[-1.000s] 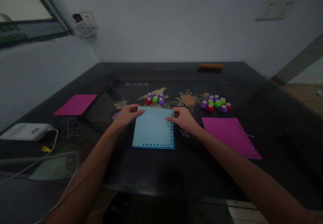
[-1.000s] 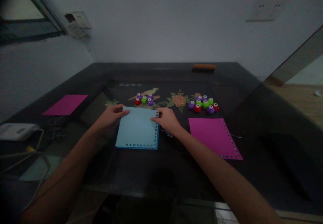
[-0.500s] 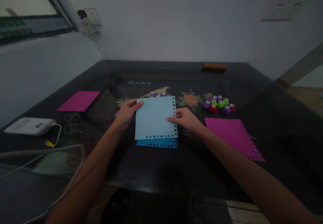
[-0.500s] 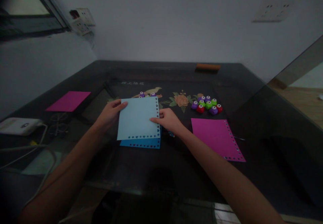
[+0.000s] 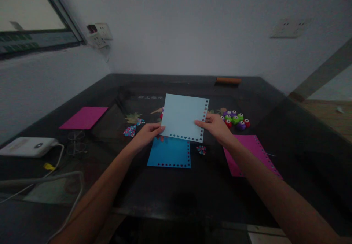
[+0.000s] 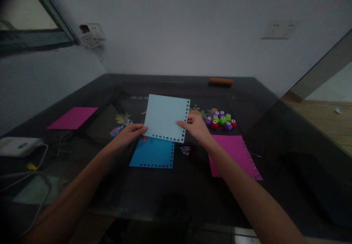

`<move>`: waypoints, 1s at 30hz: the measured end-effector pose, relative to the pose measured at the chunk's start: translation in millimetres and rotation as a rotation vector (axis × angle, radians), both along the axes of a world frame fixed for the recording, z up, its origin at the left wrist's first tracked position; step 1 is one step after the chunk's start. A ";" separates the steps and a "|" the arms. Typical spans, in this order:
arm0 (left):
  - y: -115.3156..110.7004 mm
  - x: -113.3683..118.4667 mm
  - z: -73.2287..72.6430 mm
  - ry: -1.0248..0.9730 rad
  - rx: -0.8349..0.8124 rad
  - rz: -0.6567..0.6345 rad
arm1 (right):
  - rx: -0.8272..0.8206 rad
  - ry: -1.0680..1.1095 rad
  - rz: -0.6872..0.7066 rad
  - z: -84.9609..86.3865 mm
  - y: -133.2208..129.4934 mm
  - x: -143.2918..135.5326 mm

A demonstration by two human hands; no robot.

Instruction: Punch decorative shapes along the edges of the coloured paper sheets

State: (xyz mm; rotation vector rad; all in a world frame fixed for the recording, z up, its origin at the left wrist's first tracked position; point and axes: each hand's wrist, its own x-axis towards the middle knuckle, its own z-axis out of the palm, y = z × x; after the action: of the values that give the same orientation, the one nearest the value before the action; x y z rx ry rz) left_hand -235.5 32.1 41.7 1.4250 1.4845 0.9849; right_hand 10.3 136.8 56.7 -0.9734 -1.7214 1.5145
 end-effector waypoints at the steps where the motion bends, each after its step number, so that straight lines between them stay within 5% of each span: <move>1: -0.9 2.0 2.7 0.020 0.009 -0.020 | -0.003 0.013 -0.016 0.1 0.2 2.2; 7: -3.8 18.4 8.0 0.020 0.030 -0.063 | -0.059 0.062 -0.097 -1.9 -13.0 18.4; 17: -11.3 52.1 -1.9 0.004 0.040 -0.131 | -0.192 -0.080 -0.018 -15.9 -51.4 51.5; 30: -5.0 44.6 -10.3 0.199 0.118 -0.073 | -0.071 -0.123 -0.127 -19.5 -44.4 63.7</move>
State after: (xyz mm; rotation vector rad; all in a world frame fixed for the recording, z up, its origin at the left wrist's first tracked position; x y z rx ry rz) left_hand -190.9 27.1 31.3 1.6913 1.5248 0.9201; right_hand 73.9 92.4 37.1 -1.2116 -1.6649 1.4689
